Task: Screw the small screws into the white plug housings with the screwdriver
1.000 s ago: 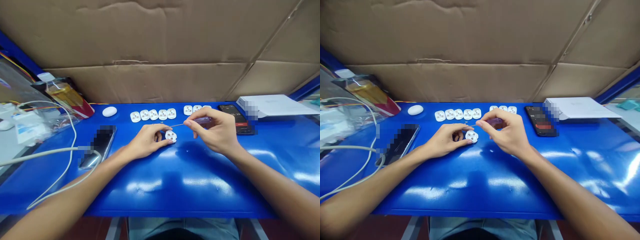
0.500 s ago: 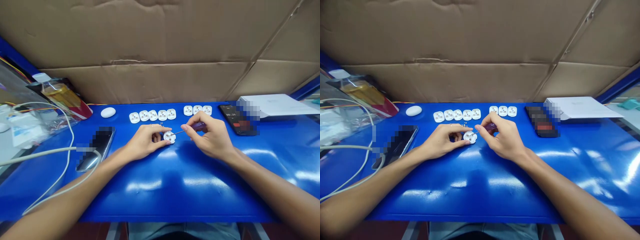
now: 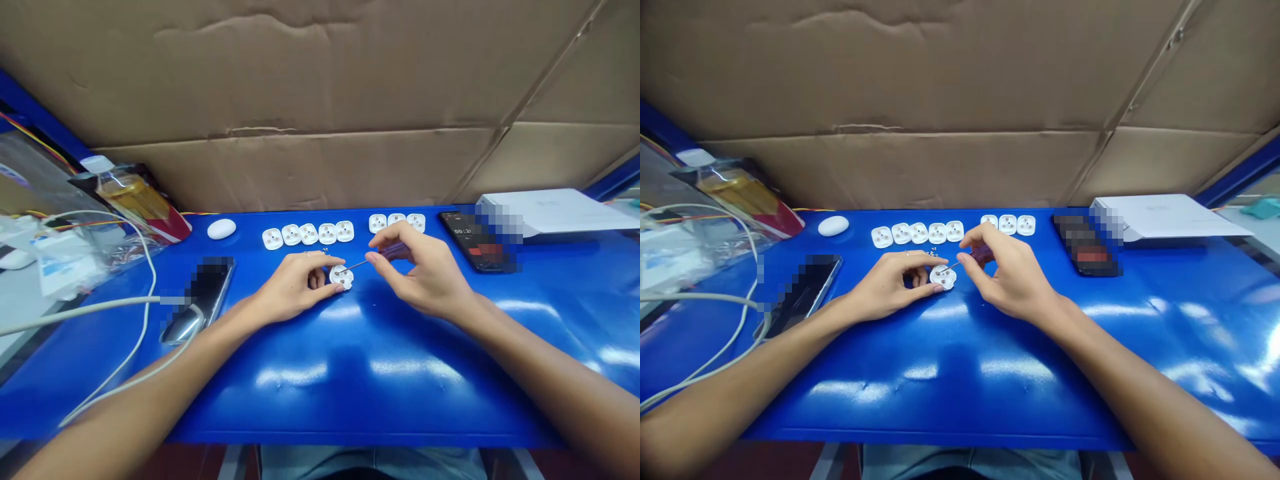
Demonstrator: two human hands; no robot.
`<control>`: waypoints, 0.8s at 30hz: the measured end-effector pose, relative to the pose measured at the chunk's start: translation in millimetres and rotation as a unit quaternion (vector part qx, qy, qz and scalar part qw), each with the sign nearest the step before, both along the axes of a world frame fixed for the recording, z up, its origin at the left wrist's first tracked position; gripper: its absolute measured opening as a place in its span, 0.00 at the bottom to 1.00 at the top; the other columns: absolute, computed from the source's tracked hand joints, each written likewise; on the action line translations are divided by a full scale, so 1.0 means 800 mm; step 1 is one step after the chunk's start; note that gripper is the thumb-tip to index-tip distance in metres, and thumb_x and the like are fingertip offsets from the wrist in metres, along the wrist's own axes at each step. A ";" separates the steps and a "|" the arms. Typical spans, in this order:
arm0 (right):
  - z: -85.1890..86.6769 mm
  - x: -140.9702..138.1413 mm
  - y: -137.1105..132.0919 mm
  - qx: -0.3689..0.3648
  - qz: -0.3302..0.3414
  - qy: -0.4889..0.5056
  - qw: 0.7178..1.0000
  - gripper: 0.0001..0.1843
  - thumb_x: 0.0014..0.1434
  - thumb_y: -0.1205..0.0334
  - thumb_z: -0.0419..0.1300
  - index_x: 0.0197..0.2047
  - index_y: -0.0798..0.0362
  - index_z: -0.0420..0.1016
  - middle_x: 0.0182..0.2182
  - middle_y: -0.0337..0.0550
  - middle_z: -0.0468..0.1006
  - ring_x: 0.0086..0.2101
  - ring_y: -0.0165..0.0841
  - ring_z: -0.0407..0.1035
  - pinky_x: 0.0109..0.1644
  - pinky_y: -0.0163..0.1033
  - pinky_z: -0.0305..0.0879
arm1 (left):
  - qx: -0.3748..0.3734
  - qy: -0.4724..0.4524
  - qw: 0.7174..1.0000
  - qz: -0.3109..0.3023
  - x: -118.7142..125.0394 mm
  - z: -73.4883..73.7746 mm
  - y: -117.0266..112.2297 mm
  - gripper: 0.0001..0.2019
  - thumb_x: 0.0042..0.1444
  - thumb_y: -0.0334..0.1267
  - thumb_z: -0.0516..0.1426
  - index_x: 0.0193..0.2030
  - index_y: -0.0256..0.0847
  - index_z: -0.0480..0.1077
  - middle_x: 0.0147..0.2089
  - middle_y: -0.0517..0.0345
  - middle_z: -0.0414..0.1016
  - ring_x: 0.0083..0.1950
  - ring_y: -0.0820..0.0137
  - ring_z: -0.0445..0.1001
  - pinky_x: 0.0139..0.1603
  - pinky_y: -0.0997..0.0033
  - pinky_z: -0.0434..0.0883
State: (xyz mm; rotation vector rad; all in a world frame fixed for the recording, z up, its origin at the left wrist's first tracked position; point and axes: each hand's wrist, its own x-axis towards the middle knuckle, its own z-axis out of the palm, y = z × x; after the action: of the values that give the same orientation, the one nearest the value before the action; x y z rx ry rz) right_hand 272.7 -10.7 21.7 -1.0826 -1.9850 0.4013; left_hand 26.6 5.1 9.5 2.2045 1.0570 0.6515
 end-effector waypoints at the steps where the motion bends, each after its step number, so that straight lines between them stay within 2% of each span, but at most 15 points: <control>1: 0.000 0.001 0.000 0.008 0.009 -0.009 1.000 0.05 0.68 0.59 0.62 0.45 0.49 0.72 0.39 0.43 0.81 0.36 0.37 0.78 0.38 0.42 0.75 | -0.002 0.000 1.000 -0.002 0.000 0.000 0.000 0.18 0.63 0.43 0.66 0.57 0.39 0.79 0.33 0.59 0.79 0.31 0.71 0.75 0.35 0.71 0.71; 4: 0.000 0.004 0.000 0.054 0.023 -0.061 0.996 0.04 0.69 0.60 0.60 0.45 0.49 0.72 0.37 0.43 0.82 0.34 0.36 0.78 0.38 0.41 0.73 | -0.005 0.000 1.000 -0.004 0.000 0.000 0.000 0.18 0.63 0.44 0.65 0.57 0.40 0.79 0.35 0.57 0.80 0.32 0.70 0.75 0.37 0.70 0.72; 9: 0.003 0.004 -0.002 0.124 -0.030 -0.157 0.979 0.10 0.73 0.54 0.57 0.43 0.50 0.75 0.24 0.37 0.79 0.21 0.32 0.69 0.27 0.39 0.59 | -0.004 0.000 1.000 -0.019 -0.001 0.000 0.000 0.18 0.64 0.43 0.65 0.57 0.38 0.79 0.37 0.55 0.80 0.32 0.71 0.74 0.38 0.70 0.71; 11: 0.010 0.002 -0.005 0.118 0.003 -0.169 0.979 0.09 0.74 0.58 0.55 0.46 0.51 0.75 0.28 0.39 0.81 0.23 0.33 0.72 0.30 0.40 0.62 | -0.004 0.001 1.000 -0.030 -0.002 0.001 0.001 0.17 0.65 0.43 0.64 0.58 0.39 0.79 0.38 0.55 0.80 0.32 0.71 0.73 0.38 0.70 0.71; 13: 0.018 0.000 -0.008 0.108 0.054 -0.183 0.976 0.09 0.74 0.61 0.53 0.50 0.51 0.73 0.37 0.43 0.84 0.32 0.36 0.77 0.36 0.40 0.67 | -0.009 0.004 0.999 -0.036 -0.002 0.002 0.001 0.17 0.66 0.43 0.63 0.58 0.39 0.78 0.39 0.55 0.80 0.32 0.71 0.73 0.37 0.71 0.70; 15: 0.024 0.000 -0.009 0.108 0.094 -0.200 0.969 0.10 0.74 0.63 0.51 0.51 0.51 0.73 0.42 0.46 0.83 0.39 0.38 0.77 0.40 0.41 0.70 | -0.013 0.009 0.999 -0.040 -0.003 0.003 0.001 0.17 0.66 0.43 0.63 0.58 0.39 0.78 0.38 0.55 0.80 0.32 0.71 0.72 0.37 0.71 0.69; 18: 0.026 0.003 -0.008 0.140 0.116 -0.227 0.957 0.11 0.74 0.65 0.51 0.50 0.52 0.74 0.40 0.48 0.81 0.37 0.39 0.75 0.39 0.42 0.69 | -0.011 0.016 0.999 -0.044 -0.003 0.005 0.002 0.16 0.67 0.43 0.62 0.56 0.38 0.78 0.36 0.56 0.78 0.32 0.71 0.71 0.37 0.71 0.69; 22: 0.017 0.007 -0.004 0.201 0.074 -0.229 0.949 0.15 0.75 0.57 0.51 0.44 0.54 0.77 0.31 0.46 0.80 0.30 0.38 0.74 0.33 0.43 0.65 | -0.004 0.024 0.998 -0.050 -0.002 0.006 0.002 0.16 0.67 0.42 0.62 0.57 0.40 0.78 0.35 0.58 0.77 0.33 0.71 0.71 0.39 0.71 0.69; 24: 0.012 0.007 -0.004 0.208 0.053 -0.220 0.951 0.16 0.76 0.57 0.51 0.43 0.54 0.77 0.29 0.44 0.80 0.28 0.37 0.73 0.31 0.42 0.63 | 0.004 0.021 0.998 -0.055 -0.002 0.006 0.002 0.16 0.67 0.43 0.61 0.58 0.41 0.77 0.35 0.59 0.77 0.33 0.71 0.71 0.39 0.71 0.69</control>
State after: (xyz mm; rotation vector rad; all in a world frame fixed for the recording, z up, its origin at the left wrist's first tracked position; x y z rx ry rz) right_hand 278.3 -13.5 31.3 -0.8416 -2.3823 -0.2267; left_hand 24.9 6.9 14.5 2.2743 0.9468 0.5640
